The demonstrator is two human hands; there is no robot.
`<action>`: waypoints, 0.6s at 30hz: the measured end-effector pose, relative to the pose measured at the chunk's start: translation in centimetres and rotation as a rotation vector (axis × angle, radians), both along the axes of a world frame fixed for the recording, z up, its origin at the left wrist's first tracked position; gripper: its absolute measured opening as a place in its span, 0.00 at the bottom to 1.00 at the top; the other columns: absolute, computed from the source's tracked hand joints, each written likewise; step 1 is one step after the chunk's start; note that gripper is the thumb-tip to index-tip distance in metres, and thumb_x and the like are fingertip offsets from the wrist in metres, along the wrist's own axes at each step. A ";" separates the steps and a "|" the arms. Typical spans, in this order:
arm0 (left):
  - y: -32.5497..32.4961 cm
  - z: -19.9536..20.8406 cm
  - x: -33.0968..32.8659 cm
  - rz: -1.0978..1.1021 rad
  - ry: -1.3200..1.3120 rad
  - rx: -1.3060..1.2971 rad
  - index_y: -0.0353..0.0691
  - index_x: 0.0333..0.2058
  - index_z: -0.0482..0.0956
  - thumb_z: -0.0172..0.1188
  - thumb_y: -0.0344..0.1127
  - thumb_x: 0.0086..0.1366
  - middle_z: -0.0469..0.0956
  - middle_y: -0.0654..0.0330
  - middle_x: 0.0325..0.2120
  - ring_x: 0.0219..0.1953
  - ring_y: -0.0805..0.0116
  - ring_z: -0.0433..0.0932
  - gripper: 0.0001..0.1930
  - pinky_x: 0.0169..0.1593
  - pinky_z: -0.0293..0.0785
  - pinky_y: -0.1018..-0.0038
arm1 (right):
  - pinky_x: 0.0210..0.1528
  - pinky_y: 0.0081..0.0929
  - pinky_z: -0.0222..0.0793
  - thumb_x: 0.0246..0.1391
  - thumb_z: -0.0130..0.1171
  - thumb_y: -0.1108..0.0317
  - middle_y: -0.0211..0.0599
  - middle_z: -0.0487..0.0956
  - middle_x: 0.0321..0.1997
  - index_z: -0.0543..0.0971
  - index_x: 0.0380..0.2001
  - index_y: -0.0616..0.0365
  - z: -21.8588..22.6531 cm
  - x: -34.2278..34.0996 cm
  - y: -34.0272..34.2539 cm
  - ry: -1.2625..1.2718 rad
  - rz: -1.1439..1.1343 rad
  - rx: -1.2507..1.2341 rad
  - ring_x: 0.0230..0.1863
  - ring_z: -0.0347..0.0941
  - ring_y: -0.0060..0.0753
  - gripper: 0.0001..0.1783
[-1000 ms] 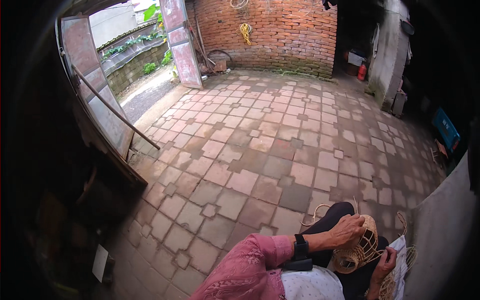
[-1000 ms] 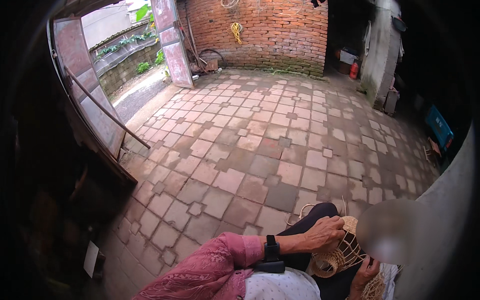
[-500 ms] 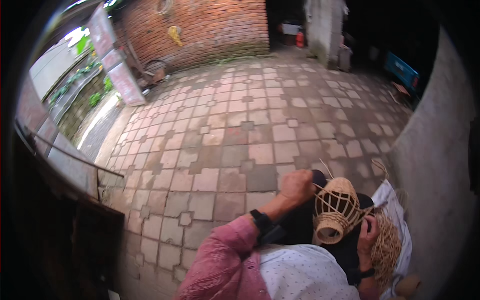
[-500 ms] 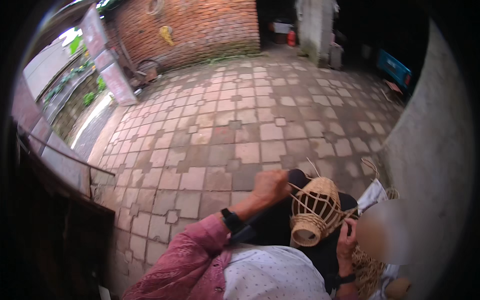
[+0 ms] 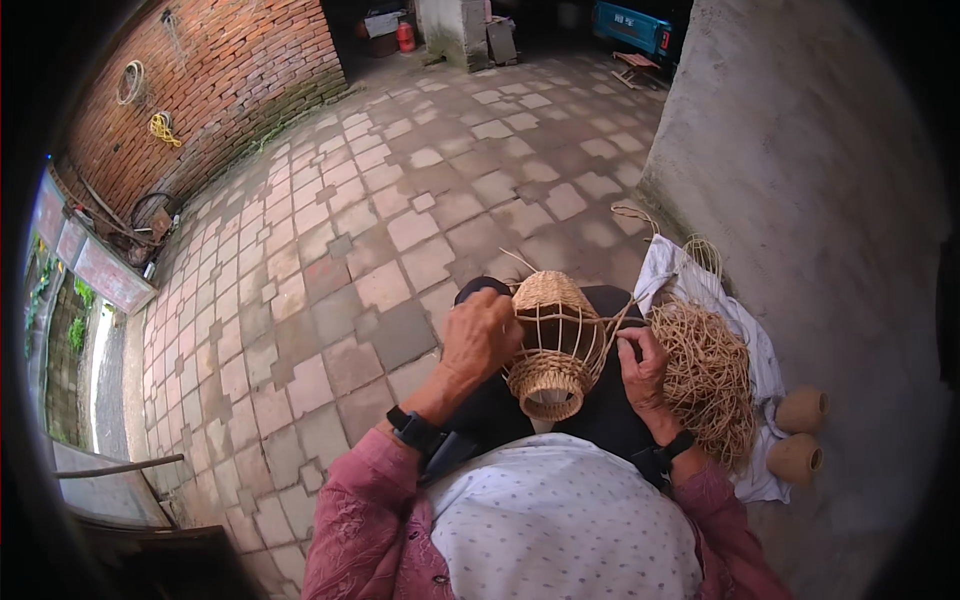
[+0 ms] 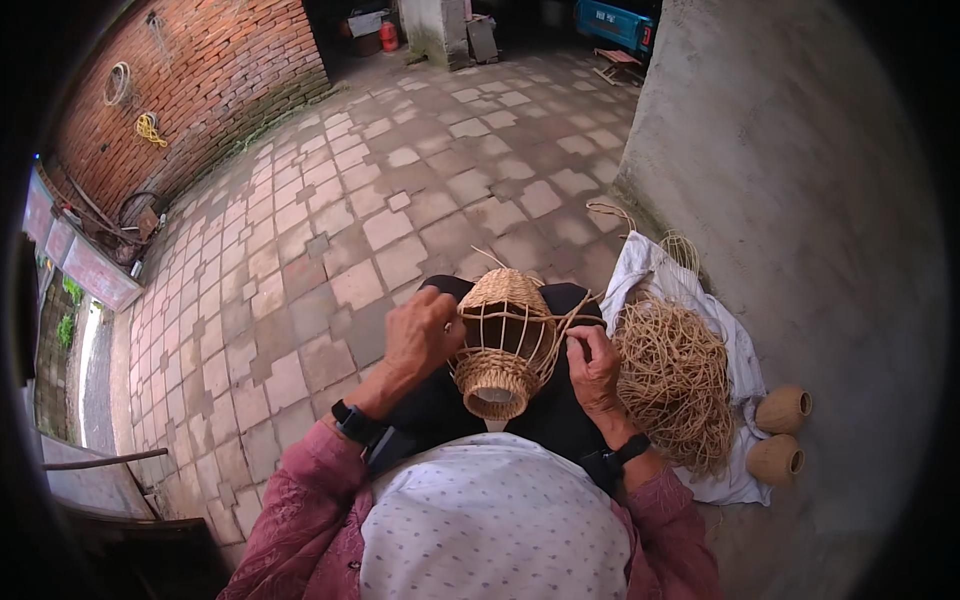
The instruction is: Weaving a bamboo basket or structure using thin strips of material.
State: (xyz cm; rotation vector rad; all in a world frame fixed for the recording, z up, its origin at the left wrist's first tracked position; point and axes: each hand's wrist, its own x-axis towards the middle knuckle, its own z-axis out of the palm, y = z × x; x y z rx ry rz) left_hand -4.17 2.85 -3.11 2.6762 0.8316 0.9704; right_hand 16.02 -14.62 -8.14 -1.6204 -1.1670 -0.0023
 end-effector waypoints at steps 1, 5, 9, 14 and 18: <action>1.1 -0.2 -1.4 0.173 0.042 -0.048 0.38 0.21 0.73 0.59 0.31 0.50 0.72 0.52 0.23 0.27 0.50 0.76 0.05 0.31 0.72 0.57 | 0.35 0.26 0.70 0.53 0.56 0.77 0.38 0.76 0.31 0.77 0.34 0.60 0.0 0.1 0.0 0.041 0.002 -0.008 0.32 0.75 0.34 0.04; 7.2 -2.5 -10.9 0.467 0.272 -0.294 0.40 0.29 0.79 0.61 0.35 0.49 0.75 0.54 0.27 0.29 0.51 0.78 0.09 0.34 0.74 0.60 | 0.31 0.27 0.68 0.53 0.56 0.77 0.37 0.75 0.29 0.76 0.34 0.60 0.3 0.2 -0.1 0.011 -0.011 -0.008 0.28 0.74 0.32 0.04; 3.7 0.0 -6.5 0.165 0.001 -0.323 0.45 0.34 0.82 0.63 0.34 0.51 0.75 0.58 0.30 0.33 0.60 0.78 0.10 0.36 0.73 0.66 | 0.30 0.27 0.68 0.53 0.56 0.77 0.37 0.75 0.29 0.76 0.34 0.61 0.0 0.1 0.3 -0.011 -0.020 0.020 0.27 0.73 0.31 0.04; 1.1 0.6 0.6 -0.102 -0.002 -0.090 0.43 0.32 0.82 0.64 0.36 0.51 0.74 0.57 0.28 0.31 0.57 0.77 0.08 0.35 0.73 0.63 | 0.30 0.26 0.68 0.53 0.56 0.77 0.37 0.75 0.28 0.77 0.34 0.61 -0.1 0.0 0.2 0.048 -0.014 -0.052 0.26 0.72 0.30 0.05; 1.1 0.2 1.3 -0.070 0.077 0.025 0.40 0.26 0.80 0.62 0.36 0.51 0.75 0.56 0.28 0.31 0.53 0.77 0.06 0.34 0.72 0.60 | 0.30 0.26 0.68 0.52 0.56 0.77 0.37 0.75 0.28 0.77 0.33 0.61 -0.2 -0.1 0.3 0.014 -0.017 -0.024 0.26 0.72 0.30 0.04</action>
